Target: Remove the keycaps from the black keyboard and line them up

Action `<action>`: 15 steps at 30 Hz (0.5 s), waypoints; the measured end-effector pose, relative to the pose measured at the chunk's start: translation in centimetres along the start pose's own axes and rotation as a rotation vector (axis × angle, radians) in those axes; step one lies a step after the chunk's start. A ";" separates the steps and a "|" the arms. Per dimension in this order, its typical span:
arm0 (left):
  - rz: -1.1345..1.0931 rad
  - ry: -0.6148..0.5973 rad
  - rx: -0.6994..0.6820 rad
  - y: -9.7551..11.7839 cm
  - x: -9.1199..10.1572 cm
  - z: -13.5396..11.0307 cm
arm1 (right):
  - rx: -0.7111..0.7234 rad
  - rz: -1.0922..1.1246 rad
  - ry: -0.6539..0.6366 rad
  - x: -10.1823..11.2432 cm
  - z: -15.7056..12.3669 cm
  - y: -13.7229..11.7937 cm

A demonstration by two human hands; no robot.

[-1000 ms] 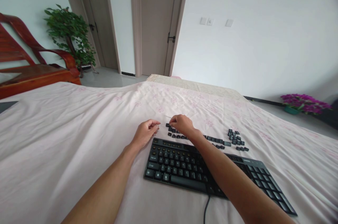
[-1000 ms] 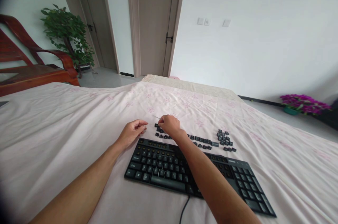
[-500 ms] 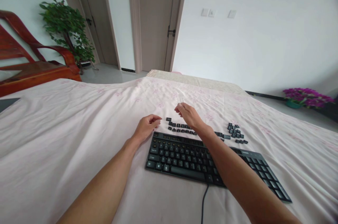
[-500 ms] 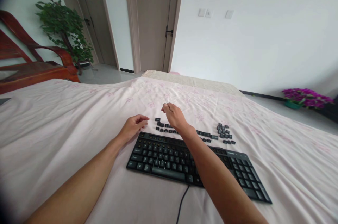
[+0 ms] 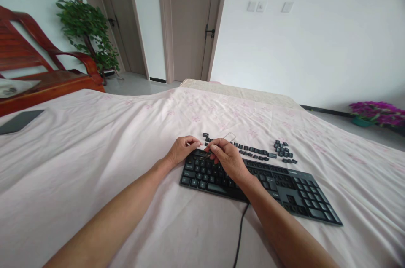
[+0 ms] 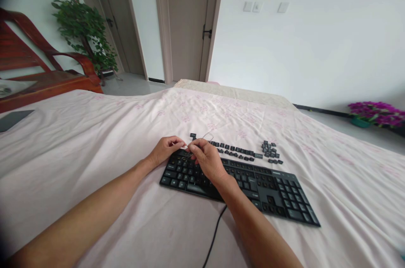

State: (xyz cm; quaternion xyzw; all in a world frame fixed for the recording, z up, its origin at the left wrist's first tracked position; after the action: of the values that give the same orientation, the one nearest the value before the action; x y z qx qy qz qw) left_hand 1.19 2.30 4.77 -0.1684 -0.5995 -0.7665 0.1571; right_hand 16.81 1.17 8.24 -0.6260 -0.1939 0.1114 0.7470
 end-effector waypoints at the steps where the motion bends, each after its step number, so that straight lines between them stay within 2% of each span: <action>1: 0.005 -0.011 -0.005 0.2 0.0 -0.4 | 0.013 -0.006 -0.018 -0.4 -0.1 -0.1; 5: 0.006 -0.091 -0.051 1.0 0.3 -1.5 | 0.071 -0.096 -0.101 -1.5 -0.3 -0.7; 10: -0.056 -0.266 -0.116 1.4 0.5 -1.9 | 0.136 -0.286 -0.188 -2.6 0.0 -1.1; 15: -0.100 -0.438 -0.220 2.2 0.4 -2.0 | 0.204 -0.355 -0.233 -3.6 0.2 -1.8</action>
State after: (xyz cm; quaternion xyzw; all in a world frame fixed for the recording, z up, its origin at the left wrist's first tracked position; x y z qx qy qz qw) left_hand 1.63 -0.21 6.41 -0.3167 -0.5397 -0.7793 -0.0338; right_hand 13.34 -0.53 9.52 -0.4863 -0.3734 0.0689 0.7870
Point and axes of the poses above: each hand's wrist, its own z-axis towards the middle knuckle, its own x-axis out of the back of the hand, y = z × x, the point moved 7 cm from there along z, towards the middle knuckle, and after that the axes turned 8 degrees about z, right-handed, at the moved point
